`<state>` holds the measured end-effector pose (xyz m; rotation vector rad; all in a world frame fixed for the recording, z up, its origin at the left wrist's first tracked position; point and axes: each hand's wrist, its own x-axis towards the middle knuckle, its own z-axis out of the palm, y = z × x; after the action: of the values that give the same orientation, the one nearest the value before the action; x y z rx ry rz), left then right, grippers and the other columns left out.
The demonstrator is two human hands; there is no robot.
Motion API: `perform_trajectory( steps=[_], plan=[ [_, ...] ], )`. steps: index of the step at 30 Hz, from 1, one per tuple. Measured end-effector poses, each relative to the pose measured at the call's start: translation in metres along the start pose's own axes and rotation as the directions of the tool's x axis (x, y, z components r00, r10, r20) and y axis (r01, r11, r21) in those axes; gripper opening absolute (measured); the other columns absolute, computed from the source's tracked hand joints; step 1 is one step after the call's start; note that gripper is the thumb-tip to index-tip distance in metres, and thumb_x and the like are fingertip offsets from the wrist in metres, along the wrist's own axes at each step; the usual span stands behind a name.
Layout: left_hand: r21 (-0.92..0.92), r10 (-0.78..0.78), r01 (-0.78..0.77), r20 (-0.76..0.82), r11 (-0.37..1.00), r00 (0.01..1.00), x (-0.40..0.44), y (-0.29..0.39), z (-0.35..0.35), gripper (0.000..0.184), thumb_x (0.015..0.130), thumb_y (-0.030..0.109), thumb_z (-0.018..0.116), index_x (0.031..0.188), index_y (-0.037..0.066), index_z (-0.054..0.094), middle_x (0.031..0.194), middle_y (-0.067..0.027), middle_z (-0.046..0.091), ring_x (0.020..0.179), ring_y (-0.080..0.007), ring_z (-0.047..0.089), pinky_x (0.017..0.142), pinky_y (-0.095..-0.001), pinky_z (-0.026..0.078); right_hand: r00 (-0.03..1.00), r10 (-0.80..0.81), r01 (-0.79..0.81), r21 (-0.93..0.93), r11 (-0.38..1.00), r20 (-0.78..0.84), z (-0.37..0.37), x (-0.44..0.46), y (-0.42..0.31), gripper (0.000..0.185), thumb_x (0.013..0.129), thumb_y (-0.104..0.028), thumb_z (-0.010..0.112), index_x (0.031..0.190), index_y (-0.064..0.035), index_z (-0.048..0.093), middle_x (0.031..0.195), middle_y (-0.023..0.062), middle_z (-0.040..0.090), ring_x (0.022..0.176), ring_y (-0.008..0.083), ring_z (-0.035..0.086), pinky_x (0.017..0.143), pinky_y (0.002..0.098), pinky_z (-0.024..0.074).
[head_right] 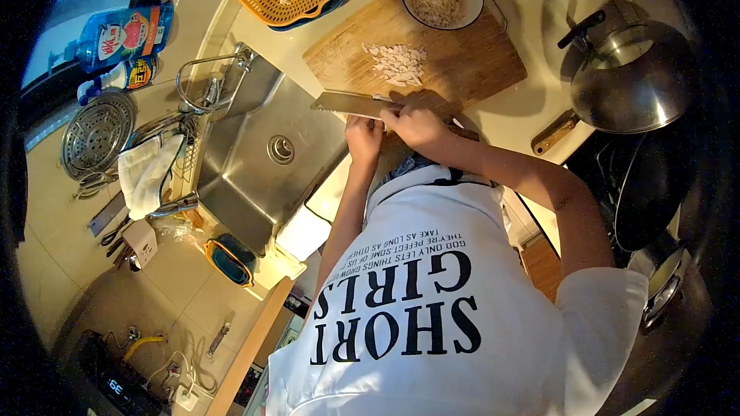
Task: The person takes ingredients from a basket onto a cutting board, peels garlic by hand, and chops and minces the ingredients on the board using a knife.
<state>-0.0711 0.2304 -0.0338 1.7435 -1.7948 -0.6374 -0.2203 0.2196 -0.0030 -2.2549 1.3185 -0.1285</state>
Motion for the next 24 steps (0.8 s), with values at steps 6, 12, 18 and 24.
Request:
perform_trajectory(
  steps=[6, 12, 18, 24],
  plan=[
    [-0.017, -0.005, 0.005, -0.016, 1.0, 1.0, 0.001, 0.003, 0.003, 0.014, 0.065, 0.001, 0.061, 0.079, -0.002, 0.061, 0.081, -0.0192, 0.058, 0.075, -0.0348, 0.055, 0.067, -0.0375, 0.045, 0.991, -0.087, 0.09, 0.035, 0.995, -0.1, 0.01, 0.029, -0.008, 0.017, 0.076, -0.013, 0.048, 0.091, -0.006, 0.043, 0.064, 0.0159, 0.057, 0.053, 0.0308, 0.059, 0.047, 0.039, 0.0482],
    [-0.112, -0.056, 0.051, -0.042, 0.992, 0.998, 0.008, 0.002, 0.0, 0.013, 0.069, 0.004, 0.063, 0.08, -0.001, 0.058, 0.078, -0.0154, 0.057, 0.073, -0.0301, 0.055, 0.066, -0.0365, 0.044, 0.994, 0.043, -0.022, 0.197, 0.98, -0.103, -0.019, 0.029, 0.013, 0.008, 0.08, -0.009, 0.045, 0.087, -0.0051, 0.042, 0.061, 0.0196, 0.055, 0.059, 0.0362, 0.057, 0.05, 0.0446, 0.0441],
    [-0.077, 0.027, -0.03, -0.046, 0.997, 0.999, 0.021, 0.006, -0.003, 0.014, 0.071, 0.004, 0.063, 0.083, 0.0, 0.057, 0.078, -0.0132, 0.058, 0.064, -0.0254, 0.053, 0.058, -0.0321, 0.043, 0.987, 0.143, -0.125, 0.217, 0.968, -0.067, -0.029, 0.018, 0.021, 0.008, 0.081, -0.009, 0.044, 0.087, -0.0046, 0.043, 0.064, 0.0193, 0.056, 0.061, 0.0378, 0.056, 0.05, 0.0457, 0.0433],
    [0.012, 0.033, -0.032, -0.167, 0.999, 0.985, 0.008, 0.01, -0.001, 0.015, 0.072, 0.005, 0.062, 0.084, -0.001, 0.056, 0.082, -0.0136, 0.055, 0.069, -0.0286, 0.05, 0.063, -0.0353, 0.042, 0.982, 0.042, -0.003, 0.209, 0.978, -0.185, -0.015, 0.011, 0.009, 0.016, 0.081, -0.014, 0.048, 0.093, -0.0047, 0.045, 0.064, 0.0182, 0.056, 0.059, 0.0368, 0.057, 0.05, 0.0466, 0.0448]
  ],
)
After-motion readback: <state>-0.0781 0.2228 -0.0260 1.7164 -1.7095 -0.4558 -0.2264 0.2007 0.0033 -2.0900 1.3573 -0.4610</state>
